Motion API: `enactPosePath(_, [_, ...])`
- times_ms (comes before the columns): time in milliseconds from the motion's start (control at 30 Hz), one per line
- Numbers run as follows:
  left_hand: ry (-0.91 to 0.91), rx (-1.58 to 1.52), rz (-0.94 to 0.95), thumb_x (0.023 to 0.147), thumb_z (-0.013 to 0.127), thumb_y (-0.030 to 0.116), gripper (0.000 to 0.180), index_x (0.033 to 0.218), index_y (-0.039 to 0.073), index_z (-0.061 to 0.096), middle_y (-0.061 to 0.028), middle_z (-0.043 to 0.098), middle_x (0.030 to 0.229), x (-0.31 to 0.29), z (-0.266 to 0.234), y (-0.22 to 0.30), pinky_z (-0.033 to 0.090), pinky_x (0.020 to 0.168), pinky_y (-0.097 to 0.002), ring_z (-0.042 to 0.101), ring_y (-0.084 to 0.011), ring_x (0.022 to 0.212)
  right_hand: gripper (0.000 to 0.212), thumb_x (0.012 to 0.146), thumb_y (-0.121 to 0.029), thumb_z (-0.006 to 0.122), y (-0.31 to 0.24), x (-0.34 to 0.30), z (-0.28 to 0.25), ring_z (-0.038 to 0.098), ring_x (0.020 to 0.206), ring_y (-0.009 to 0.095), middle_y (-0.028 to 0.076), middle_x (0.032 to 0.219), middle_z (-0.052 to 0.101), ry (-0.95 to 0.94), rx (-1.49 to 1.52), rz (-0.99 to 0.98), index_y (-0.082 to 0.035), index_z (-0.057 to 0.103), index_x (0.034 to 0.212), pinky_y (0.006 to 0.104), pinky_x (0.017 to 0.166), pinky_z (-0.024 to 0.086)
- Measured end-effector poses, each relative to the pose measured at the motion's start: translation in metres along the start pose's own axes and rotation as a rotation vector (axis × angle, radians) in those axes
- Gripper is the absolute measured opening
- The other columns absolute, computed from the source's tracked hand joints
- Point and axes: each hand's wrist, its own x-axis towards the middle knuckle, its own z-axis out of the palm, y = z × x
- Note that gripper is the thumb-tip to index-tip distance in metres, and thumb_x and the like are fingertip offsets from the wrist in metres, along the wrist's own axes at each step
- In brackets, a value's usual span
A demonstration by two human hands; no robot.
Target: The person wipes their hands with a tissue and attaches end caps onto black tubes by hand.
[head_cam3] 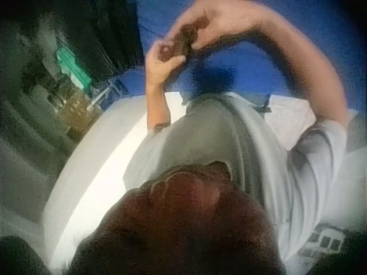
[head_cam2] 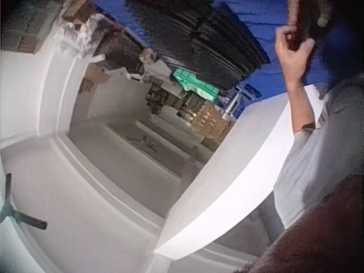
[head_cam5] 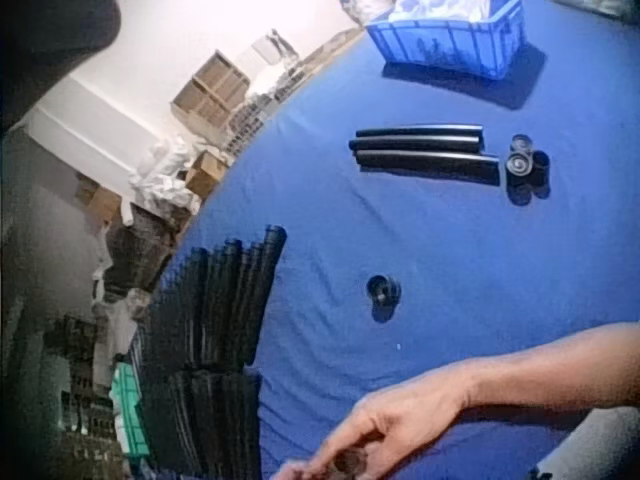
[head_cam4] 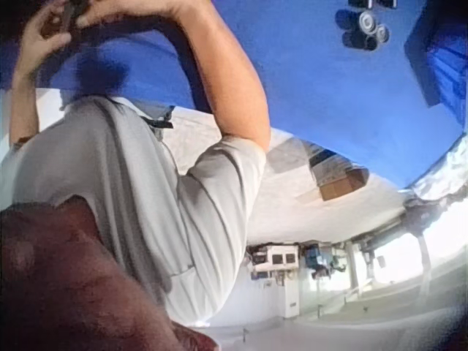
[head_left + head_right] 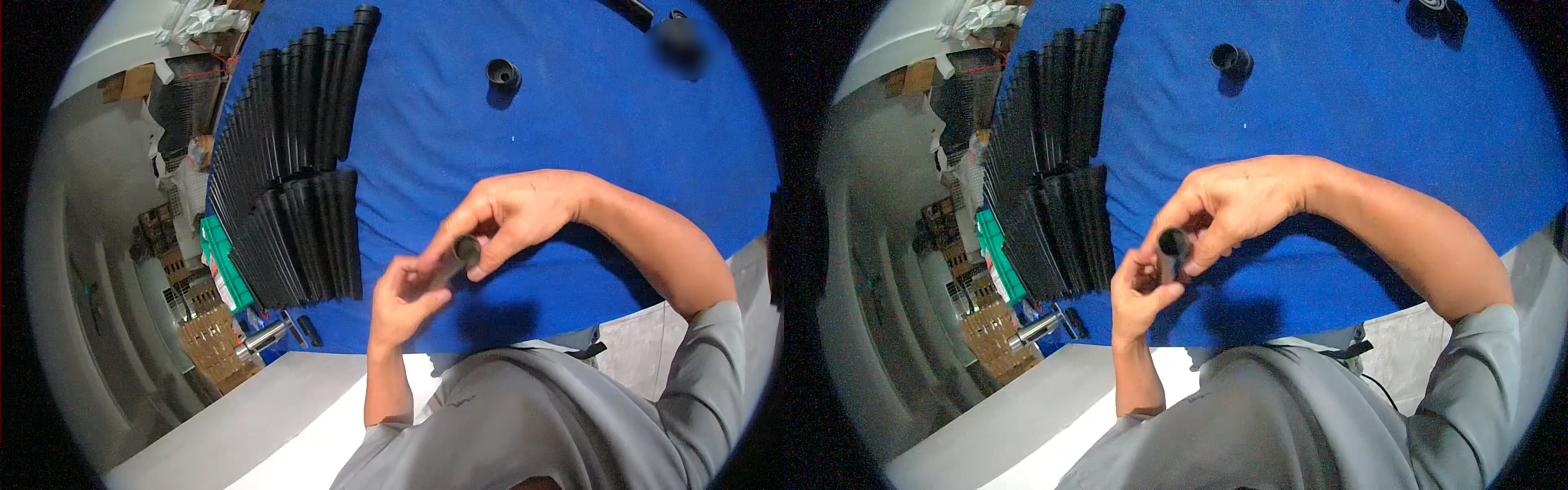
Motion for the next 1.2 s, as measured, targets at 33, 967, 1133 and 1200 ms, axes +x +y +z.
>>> enactPosePath(33, [-0.072, 0.017, -0.007, 0.074, 0.081, 0.003, 0.039, 0.106, 0.001, 0.058, -0.0057, 0.065, 0.096, -0.004, -0.006, -0.004, 0.049, 0.079, -0.0296, 0.061, -0.0141, 0.088, 0.046, 0.084, -0.010, 0.073, 0.002, 0.001, 0.002, 0.049, 0.071, 0.008, 0.001, 0.091, 0.067, -0.067, -0.029, -0.015, -0.010, 0.062, 0.129, 0.0258, 0.064, 0.043])
enactPosePath(967, [-0.401, -0.963, 0.205, 0.089, 0.066, 0.022, 0.046, 0.130, 0.003, 0.054, -0.0193, 0.061, 0.089, 0.091, 0.028, -0.019, 0.052, 0.046, -0.0300, 0.060, -0.0246, 0.058, 0.039, 0.076, -0.032, 0.079, -0.052, -0.035, -0.042, 0.054, 0.067, 0.017, 0.006, 0.075, 0.056, 1.270, -1.082, -0.377, -0.003, 0.063, 0.097, 0.0309, 0.060, 0.043])
enactPosePath(1133, [-0.414, -1.033, 0.244, 0.092, 0.062, 0.016, 0.041, 0.130, 0.004, 0.055, -0.0232, 0.061, 0.094, 0.092, 0.027, -0.028, 0.055, 0.046, -0.0322, 0.063, -0.0276, 0.060, 0.050, 0.072, -0.045, 0.075, -0.036, -0.038, -0.063, 0.055, 0.090, 0.033, 0.016, 0.096, 0.057, 1.222, -1.575, -0.128, -0.003, 0.064, 0.097, 0.0454, 0.076, 0.043])
enactPosePath(1200, [-0.443, -1.039, 0.239, 0.091, 0.062, 0.016, 0.040, 0.129, 0.005, 0.056, -0.0232, 0.062, 0.094, 0.095, 0.029, -0.025, 0.056, 0.047, -0.0321, 0.065, -0.0279, 0.062, 0.042, 0.074, -0.037, 0.076, -0.032, -0.038, -0.062, 0.054, 0.090, 0.033, 0.015, 0.096, 0.056, 1.154, -1.601, -0.077, -0.004, 0.064, 0.097, 0.0440, 0.076, 0.043])
